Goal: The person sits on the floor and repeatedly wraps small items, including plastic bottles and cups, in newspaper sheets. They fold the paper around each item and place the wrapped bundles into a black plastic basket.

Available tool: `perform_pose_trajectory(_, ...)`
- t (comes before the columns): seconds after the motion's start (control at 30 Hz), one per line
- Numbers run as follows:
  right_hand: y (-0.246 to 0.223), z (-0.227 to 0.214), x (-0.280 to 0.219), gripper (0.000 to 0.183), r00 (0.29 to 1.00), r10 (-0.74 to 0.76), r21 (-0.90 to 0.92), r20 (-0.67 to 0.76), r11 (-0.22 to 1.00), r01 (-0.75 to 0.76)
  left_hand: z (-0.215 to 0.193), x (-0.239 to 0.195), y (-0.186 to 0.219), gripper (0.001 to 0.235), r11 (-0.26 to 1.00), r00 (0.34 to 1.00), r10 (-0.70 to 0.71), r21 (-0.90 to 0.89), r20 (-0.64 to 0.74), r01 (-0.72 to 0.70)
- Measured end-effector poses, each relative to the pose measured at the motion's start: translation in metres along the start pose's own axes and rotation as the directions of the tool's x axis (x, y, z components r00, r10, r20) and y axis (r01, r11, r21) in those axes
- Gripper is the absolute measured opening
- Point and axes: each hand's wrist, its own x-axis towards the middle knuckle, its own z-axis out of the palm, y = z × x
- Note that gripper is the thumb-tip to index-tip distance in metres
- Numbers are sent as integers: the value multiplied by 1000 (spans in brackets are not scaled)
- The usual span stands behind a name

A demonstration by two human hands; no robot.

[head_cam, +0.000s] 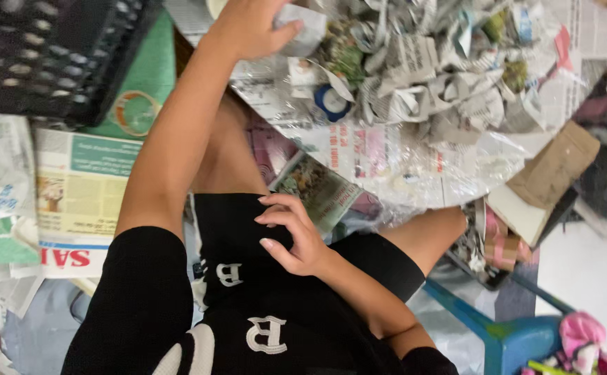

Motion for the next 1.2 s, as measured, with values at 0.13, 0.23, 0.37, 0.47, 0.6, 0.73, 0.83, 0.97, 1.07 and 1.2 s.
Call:
perform_pose_trajectory(0.13,-4,7,22,37,997,-55,13,50,998,55,-63,-36,50,27,907,875,417,48,-248,-419)
perform_pose_trajectory(0.23,-5,15,37,40,993,-86,30,78,996,84,-108,-64,79,19,889,863,454,42,-222,-457)
perform_pose_trajectory(0.37,-7,32,59,46,984,-147,121,99,983,135,-170,-105,91,16,937,913,348,31,-212,-349)
perform_pose_trajectory(0.47,-5,47,66,50,981,-152,165,124,978,131,-215,-129,77,19,953,910,302,132,-284,-274)
perform_pose_trajectory(0.6,-3,63,72,52,980,-146,203,133,972,117,-265,-161,52,14,977,881,154,201,-448,-69)
perform_pose_trajectory(0.73,-3,72,77,52,977,-122,207,172,975,85,-296,-177,12,20,977,842,-72,132,-535,167)
perform_pose_trajectory(0.83,-3,79,79,52,972,-108,205,208,977,64,-297,-182,-26,34,931,827,-83,252,-556,264)
perform_pose_trajectory(0.97,-2,83,74,50,972,-64,179,228,984,23,-281,-193,-73,34,826,820,-206,355,-533,438)
perform_pose_trajectory(1.07,-1,85,71,49,972,-52,182,227,983,10,-286,-212,-96,25,873,764,-133,291,-631,392)
perform_pose_trajectory(1.2,1,84,68,51,974,-45,169,220,986,8,-309,-238,-102,15,812,512,-394,-28,-763,583)
